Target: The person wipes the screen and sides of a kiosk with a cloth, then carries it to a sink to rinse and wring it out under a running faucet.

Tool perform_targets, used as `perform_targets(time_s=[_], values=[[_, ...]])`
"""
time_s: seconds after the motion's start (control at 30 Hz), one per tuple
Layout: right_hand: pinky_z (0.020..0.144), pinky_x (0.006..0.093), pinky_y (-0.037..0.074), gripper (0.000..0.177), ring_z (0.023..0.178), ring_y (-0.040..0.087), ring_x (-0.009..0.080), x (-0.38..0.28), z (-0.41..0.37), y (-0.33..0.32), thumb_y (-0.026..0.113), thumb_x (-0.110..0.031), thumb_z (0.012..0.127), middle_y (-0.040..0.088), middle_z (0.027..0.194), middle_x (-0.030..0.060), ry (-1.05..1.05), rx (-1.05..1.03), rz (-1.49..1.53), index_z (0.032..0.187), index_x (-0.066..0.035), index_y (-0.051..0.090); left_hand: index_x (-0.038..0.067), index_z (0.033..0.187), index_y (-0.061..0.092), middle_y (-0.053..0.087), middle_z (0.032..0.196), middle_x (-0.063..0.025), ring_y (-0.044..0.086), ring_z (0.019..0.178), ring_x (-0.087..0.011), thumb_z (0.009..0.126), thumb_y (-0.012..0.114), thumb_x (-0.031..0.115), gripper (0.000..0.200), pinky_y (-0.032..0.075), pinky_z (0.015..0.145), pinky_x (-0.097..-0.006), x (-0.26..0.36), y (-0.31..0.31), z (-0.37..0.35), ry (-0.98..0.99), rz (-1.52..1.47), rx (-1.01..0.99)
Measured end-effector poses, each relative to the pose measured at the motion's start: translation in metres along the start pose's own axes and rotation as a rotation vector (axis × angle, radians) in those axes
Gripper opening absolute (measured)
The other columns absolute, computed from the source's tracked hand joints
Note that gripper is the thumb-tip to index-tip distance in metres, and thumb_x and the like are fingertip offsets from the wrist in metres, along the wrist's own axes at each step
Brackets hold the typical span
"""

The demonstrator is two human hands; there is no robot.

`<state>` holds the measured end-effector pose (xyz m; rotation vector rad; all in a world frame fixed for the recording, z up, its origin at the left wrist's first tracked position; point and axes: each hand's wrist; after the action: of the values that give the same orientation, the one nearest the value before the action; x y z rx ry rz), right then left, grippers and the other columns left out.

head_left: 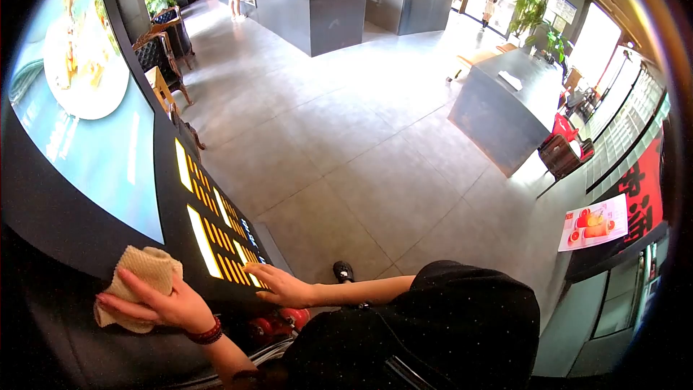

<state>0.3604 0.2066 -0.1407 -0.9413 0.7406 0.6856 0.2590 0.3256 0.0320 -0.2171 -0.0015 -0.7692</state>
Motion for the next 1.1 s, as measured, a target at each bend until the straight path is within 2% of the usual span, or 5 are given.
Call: perform_targets(time_s=[0.33, 0.47, 0.63, 1.0, 1.1], values=[[0.100, 0.0415, 0.032, 0.060, 0.119, 0.037, 0.0376, 0.016, 0.000, 0.016, 0.060, -0.009, 0.077, 0.039, 0.126, 0.0225, 0.000, 0.013, -0.044, 0.129, -0.003, 0.032, 0.013, 0.128, 0.045, 0.016, 0.142, -0.0227, 0.021, 0.128, -0.0427, 0.068, 0.076, 0.013, 0.067, 0.026, 0.100, -0.0542, -0.005, 0.005, -0.029, -0.007, 0.071, -0.023], [0.100, 0.0411, 0.031, 0.059, 0.118, 0.037, 0.0375, 0.021, -0.005, 0.018, 0.060, -0.008, 0.075, 0.039, 0.126, 0.0226, 0.029, 0.017, -0.063, 0.128, -0.002, 0.034, 0.014, 0.130, 0.043, 0.014, 0.143, -0.0232, 0.018, 0.129, -0.0443, 0.067, 0.075, 0.009, 0.071, 0.023, 0.102, -0.0528, -0.009, 0.007, -0.062, -0.026, 0.061, -0.090], [0.102, 0.0397, 0.029, 0.059, 0.122, 0.034, 0.0353, 0.021, -0.010, 0.012, 0.058, -0.008, 0.076, 0.037, 0.129, 0.0214, 0.061, 0.018, -0.076, 0.129, -0.002, 0.033, 0.014, 0.123, 0.050, 0.011, 0.143, -0.0227, 0.019, 0.128, -0.0456, 0.067, 0.077, 0.011, 0.062, 0.023, 0.099, -0.0570, -0.018, 0.015, -0.105, 0.009, 0.080, -0.128], [0.101, 0.0392, 0.030, 0.056, 0.120, 0.036, 0.0353, 0.032, -0.016, 0.007, 0.058, -0.010, 0.077, 0.038, 0.129, 0.0226, 0.076, -0.013, -0.150, 0.128, -0.002, 0.036, 0.017, 0.123, 0.052, 0.003, 0.145, -0.0191, 0.012, 0.130, -0.0442, 0.066, 0.077, 0.009, 0.062, 0.019, 0.101, -0.0575, -0.028, 0.027, -0.205, -0.113, -0.017, -0.331], [0.101, 0.0392, 0.029, 0.056, 0.121, 0.036, 0.0353, 0.037, -0.019, 0.007, 0.059, -0.011, 0.077, 0.038, 0.129, 0.0225, 0.073, -0.005, -0.129, 0.128, -0.001, 0.036, 0.017, 0.131, 0.042, 0.001, 0.143, -0.0265, 0.007, 0.130, -0.0464, 0.072, 0.068, 0.004, 0.066, 0.016, 0.103, -0.0553, -0.030, 0.026, -0.225, -0.116, -0.025, -0.412]])
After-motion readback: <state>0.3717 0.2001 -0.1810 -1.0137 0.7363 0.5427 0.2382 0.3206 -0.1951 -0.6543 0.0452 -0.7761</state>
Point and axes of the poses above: each hand's wrist, its own z-axis towards the middle knuckle, its own y-axis out of the palm, x = y × z
